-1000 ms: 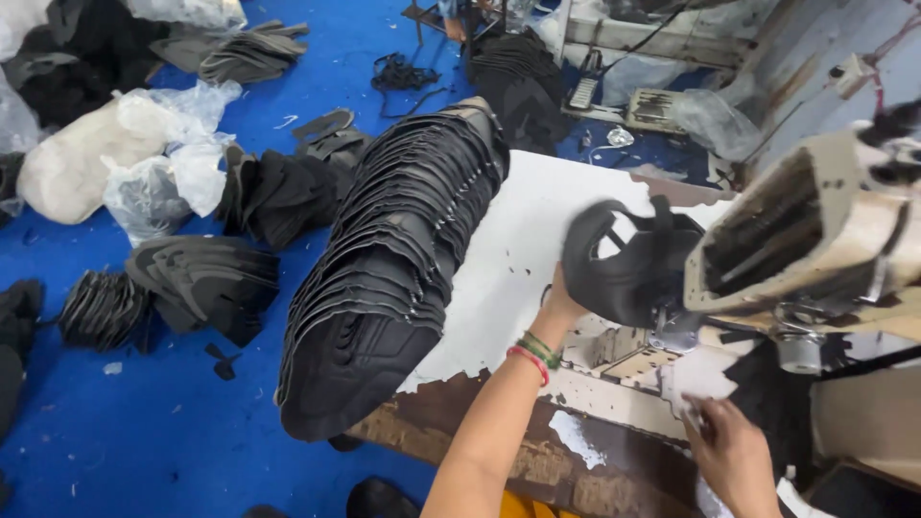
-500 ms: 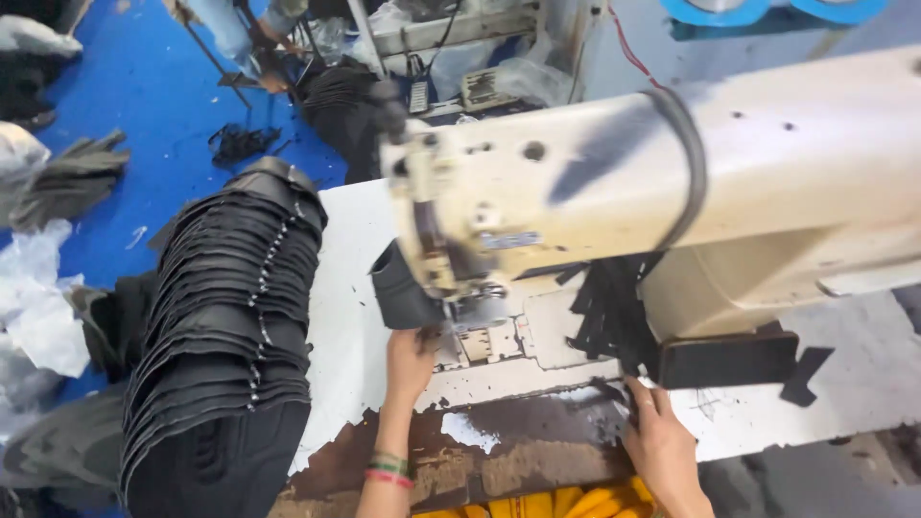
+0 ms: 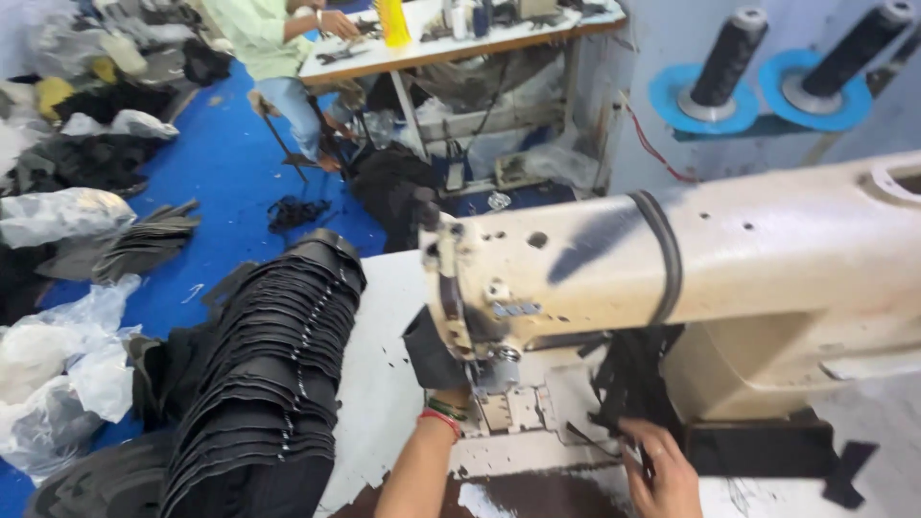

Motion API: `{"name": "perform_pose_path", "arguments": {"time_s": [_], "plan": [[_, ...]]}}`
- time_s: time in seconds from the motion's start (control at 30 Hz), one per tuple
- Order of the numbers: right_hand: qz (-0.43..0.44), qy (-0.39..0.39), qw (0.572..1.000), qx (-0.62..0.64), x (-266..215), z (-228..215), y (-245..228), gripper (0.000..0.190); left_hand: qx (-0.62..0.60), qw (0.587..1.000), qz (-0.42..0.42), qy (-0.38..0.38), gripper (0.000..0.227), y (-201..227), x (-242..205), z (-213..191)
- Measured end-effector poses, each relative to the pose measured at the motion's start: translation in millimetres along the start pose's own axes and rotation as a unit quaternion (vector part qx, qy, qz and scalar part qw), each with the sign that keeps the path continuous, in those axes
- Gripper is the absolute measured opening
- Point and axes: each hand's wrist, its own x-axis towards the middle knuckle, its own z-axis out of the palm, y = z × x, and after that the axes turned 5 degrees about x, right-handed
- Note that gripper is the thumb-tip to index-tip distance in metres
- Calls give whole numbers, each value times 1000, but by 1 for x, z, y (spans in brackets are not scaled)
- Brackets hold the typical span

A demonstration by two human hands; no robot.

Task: The person operates a sewing machine to stitch black shoe parts. They repeatedly pick up a shoe part from a stack, guide it through the machine, and then cut the thread with scissors before placing the finished piece aside.

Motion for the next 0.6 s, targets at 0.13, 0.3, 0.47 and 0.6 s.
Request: {"name": "perform_pose_path", "arguments": {"time_s": [0.13,0.3,0.47,0.6], "plan": [[-101,-6,995,-12,-75,53,199,31,-2,998,6,69,26,21,2,-20],[-75,-14,995,71,-82,89,233,24,5,990,2,141,32,32,-44,-74],[16,-69,980,188,-84,121,213,18,-116,966,-221,60,13,86,-120,-153],[127,-148,936,292,-112,148,188,13,-442,847,-287,72,6,135,-188,-144]]}}
